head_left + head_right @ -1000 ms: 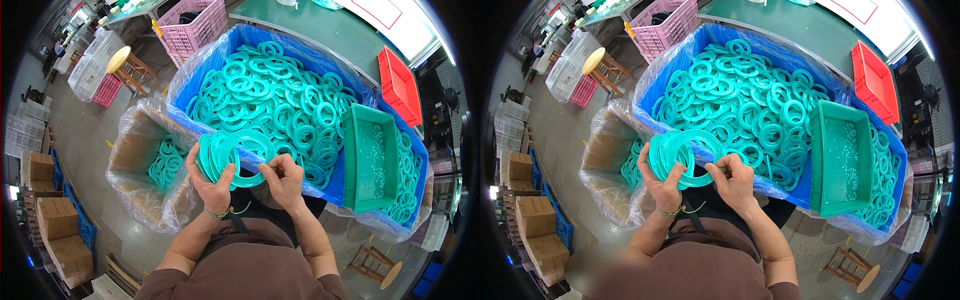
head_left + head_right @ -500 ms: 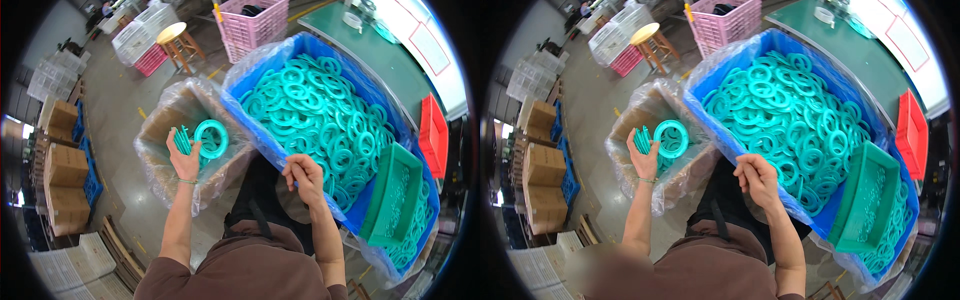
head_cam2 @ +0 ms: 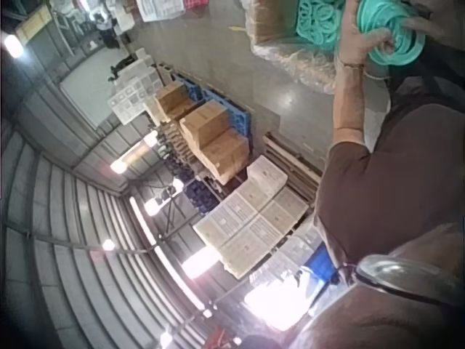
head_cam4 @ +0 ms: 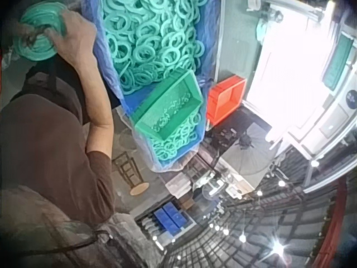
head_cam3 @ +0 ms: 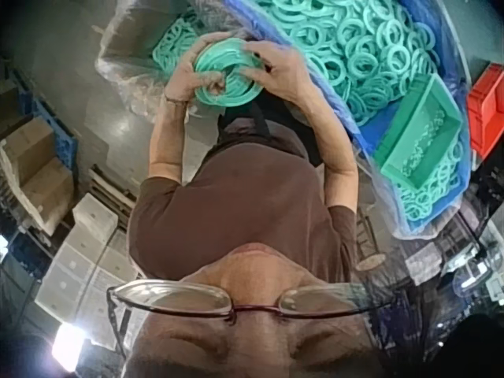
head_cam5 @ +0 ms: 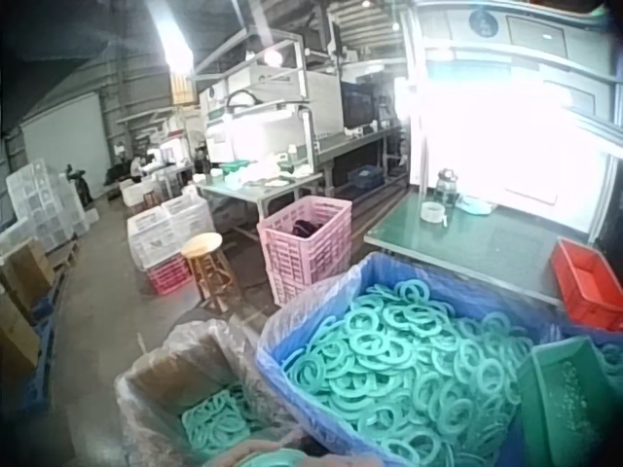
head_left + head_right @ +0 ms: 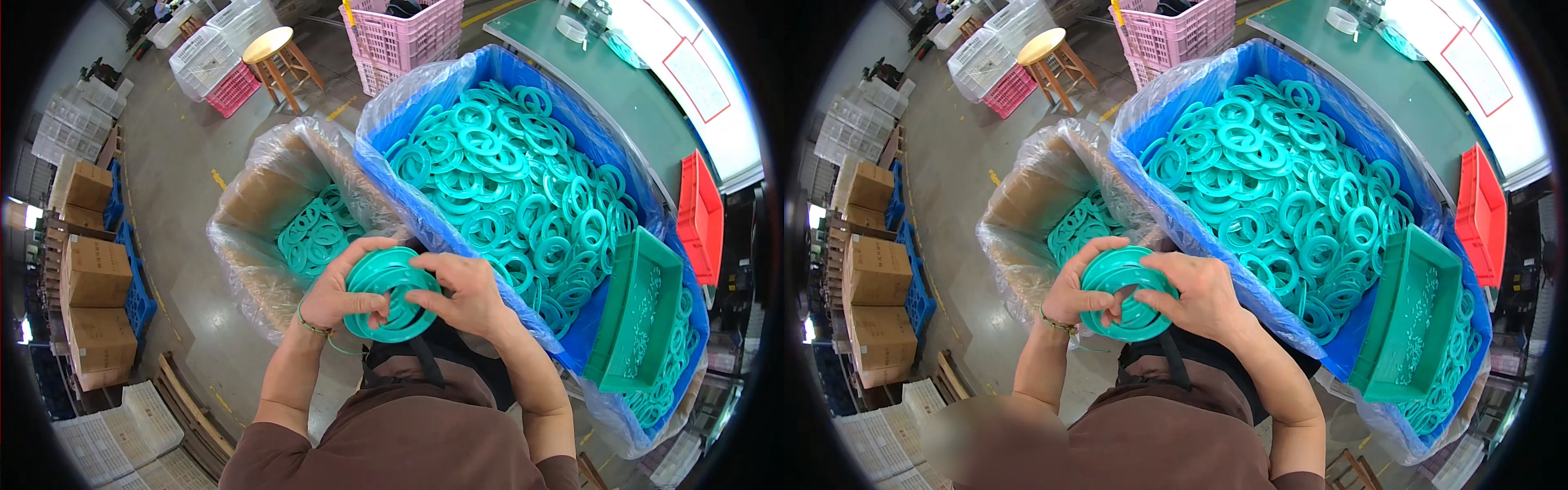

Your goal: The person is sorting and stacking green plastic circular rings from a large blue bin.

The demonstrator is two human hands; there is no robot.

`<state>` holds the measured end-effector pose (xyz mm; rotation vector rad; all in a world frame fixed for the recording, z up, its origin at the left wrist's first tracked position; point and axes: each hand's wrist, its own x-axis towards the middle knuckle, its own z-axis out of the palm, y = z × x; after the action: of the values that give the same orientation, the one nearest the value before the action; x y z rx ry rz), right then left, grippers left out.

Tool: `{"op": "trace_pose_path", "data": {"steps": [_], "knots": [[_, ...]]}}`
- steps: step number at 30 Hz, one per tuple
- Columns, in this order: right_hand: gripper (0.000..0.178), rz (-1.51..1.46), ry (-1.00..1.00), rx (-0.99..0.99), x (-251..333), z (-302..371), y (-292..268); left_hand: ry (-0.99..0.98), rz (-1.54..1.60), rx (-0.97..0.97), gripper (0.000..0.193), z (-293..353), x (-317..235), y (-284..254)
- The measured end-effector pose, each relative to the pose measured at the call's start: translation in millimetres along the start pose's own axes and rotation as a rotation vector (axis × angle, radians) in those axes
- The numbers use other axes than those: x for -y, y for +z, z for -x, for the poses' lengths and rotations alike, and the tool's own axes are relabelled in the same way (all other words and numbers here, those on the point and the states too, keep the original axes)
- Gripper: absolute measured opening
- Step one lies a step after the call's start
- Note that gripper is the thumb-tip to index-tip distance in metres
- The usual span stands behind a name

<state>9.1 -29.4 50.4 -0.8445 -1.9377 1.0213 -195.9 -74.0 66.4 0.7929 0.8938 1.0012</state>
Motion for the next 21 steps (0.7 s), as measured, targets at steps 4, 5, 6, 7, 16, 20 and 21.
{"op": "trace_pose_path", "data": {"steps": [4,5,6,7,16,20,21], "knots": [[0.019,0.186,-0.001,0.061,2,7,-14,-0.083,0.124,0.101,0.07,-9,11,1],[0.017,0.13,0.198,0.126,2,10,-18,-0.078,0.198,0.111,0.068,-11,15,0],[0.017,0.136,0.199,0.124,-1,14,-23,-0.077,0.201,0.117,0.068,-11,18,2],[0.017,-0.073,0.348,0.101,-7,19,-28,0.017,0.18,0.015,0.068,-12,22,5],[0.027,-0.947,0.714,0.177,-10,27,-29,0.089,0.153,-0.112,0.066,-17,27,10],[0.02,-0.884,0.612,0.106,-21,36,-14,0.051,0.112,-0.109,0.065,-17,29,15],[0.018,-0.781,0.503,-0.005,-18,34,-9,0.051,0.11,-0.111,0.065,-18,29,15]]}}
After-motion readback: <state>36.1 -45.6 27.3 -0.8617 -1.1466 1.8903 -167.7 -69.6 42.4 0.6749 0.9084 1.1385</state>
